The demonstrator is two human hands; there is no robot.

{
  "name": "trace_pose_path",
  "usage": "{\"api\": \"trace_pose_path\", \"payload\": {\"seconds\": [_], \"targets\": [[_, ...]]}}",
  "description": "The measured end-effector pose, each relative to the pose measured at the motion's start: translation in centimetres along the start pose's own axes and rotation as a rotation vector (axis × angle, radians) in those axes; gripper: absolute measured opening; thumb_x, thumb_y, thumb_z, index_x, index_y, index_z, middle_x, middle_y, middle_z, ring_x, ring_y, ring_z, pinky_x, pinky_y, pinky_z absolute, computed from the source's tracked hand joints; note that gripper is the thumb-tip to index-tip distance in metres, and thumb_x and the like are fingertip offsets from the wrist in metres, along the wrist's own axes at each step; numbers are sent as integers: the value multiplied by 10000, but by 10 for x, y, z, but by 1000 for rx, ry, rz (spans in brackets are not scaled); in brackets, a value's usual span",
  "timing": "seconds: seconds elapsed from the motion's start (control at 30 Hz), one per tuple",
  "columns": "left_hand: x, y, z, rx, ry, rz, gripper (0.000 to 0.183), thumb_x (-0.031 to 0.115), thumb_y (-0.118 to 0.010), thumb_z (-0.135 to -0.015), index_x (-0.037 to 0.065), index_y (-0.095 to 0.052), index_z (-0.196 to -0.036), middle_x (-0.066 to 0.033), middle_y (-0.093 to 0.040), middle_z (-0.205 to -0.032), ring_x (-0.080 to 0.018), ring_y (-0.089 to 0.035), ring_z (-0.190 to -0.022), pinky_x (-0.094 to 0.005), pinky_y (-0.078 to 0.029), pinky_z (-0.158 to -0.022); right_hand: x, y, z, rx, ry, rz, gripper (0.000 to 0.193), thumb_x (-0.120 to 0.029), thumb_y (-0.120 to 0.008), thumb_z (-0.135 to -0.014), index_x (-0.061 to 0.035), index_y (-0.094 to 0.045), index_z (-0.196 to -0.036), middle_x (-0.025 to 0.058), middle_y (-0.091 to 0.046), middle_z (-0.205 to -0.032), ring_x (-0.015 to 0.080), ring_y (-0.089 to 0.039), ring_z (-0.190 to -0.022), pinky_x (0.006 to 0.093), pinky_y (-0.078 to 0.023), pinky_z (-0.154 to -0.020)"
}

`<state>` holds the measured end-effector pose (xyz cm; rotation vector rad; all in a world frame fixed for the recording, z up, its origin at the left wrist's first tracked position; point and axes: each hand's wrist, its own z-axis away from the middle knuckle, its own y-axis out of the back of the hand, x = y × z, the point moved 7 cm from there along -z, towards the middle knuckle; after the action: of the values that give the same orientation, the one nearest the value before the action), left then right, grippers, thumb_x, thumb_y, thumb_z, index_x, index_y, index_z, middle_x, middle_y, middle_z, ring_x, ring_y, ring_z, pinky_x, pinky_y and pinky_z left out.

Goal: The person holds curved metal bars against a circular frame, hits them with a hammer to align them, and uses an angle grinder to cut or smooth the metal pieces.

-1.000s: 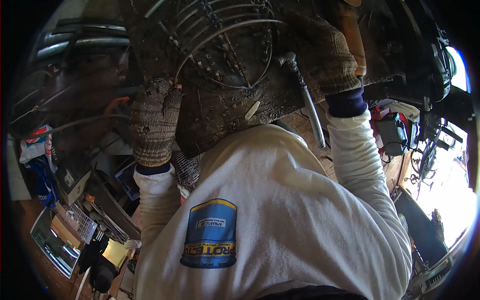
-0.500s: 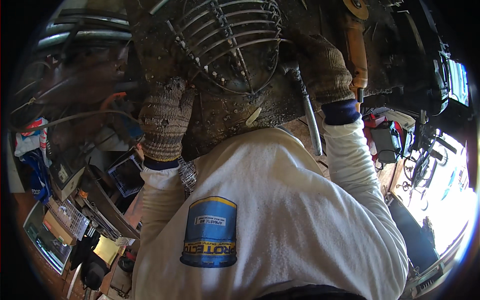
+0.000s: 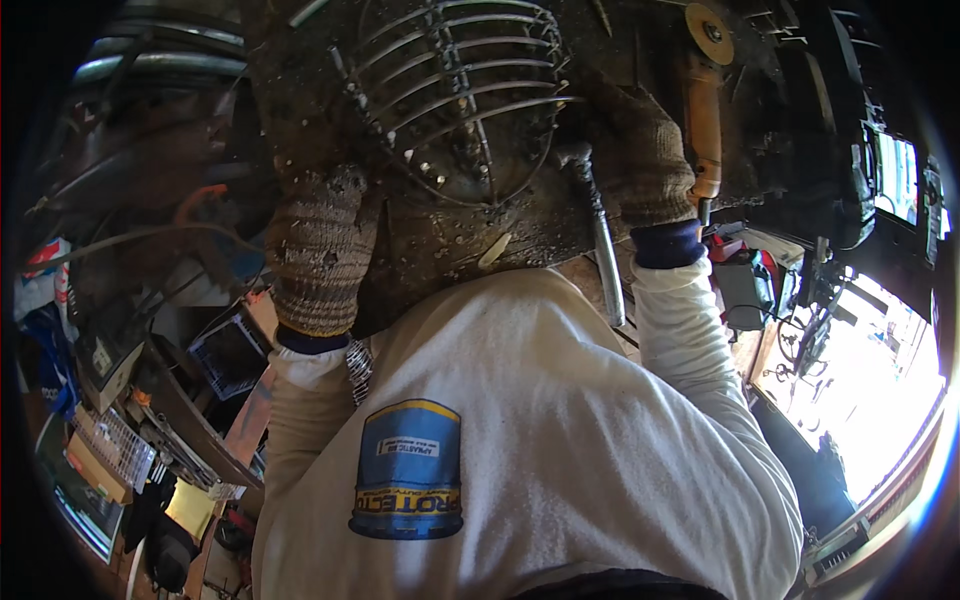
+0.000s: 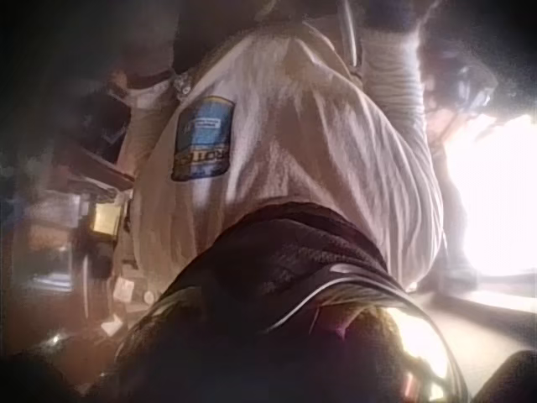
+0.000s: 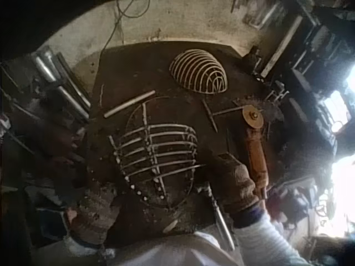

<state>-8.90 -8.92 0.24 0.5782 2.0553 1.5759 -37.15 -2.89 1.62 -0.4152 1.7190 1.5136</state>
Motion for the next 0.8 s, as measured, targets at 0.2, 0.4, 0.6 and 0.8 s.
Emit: {"api": "trace_pose_path", "payload": {"seconds": [0.2, 0.4, 0.6, 0.8], "targets": [[-7, 0, -3, 26, -63, 155, 250, 380, -708, -842, 170, -714, -976, -132, -689, -1031, -314, -678, -786, -420, -567, -680, -12, 6, 0, 25, 138, 265, 383, -96, -612, -912, -78, -625, -1294, 176, -692, -1069, 285, -691, -981, 361, -548, -844], [-8, 3, 0, 105, -86, 128, 256, 367, -714, -836, 153, -715, -979, -133, -691, -993, -320, -681, -773, -416, -570, -695, -9, 4, 0, -5, 37, 150, 391, -90, -615, -910, -79, -621, -1301, 176, -695, -1066, 277, -698, -971, 351, -552, -839], [-8, -1, 1, 137, -92, 100, 256, 372, -713, -846, 155, -717, -982, -130, -695, -974, -310, -685, -776, -413, -570, -699, 7, -2, 2, -11, -36, 14, 390, -94, -616, -908, -81, -623, -1297, 163, -698, -1033, 269, -702, -951, 351, -555, -821], [-10, -7, 4, 139, -18, 202, 245, 380, -715, -849, 183, -731, -994, -133, -703, -1022, -313, -682, -779, -420, -565, -691, 1, 3, 1, 18, 39, 251, 368, -118, -611, -910, -99, -637, -1276, 152, -695, -1006, 273, -699, -928, 356, -554, -797]]}}
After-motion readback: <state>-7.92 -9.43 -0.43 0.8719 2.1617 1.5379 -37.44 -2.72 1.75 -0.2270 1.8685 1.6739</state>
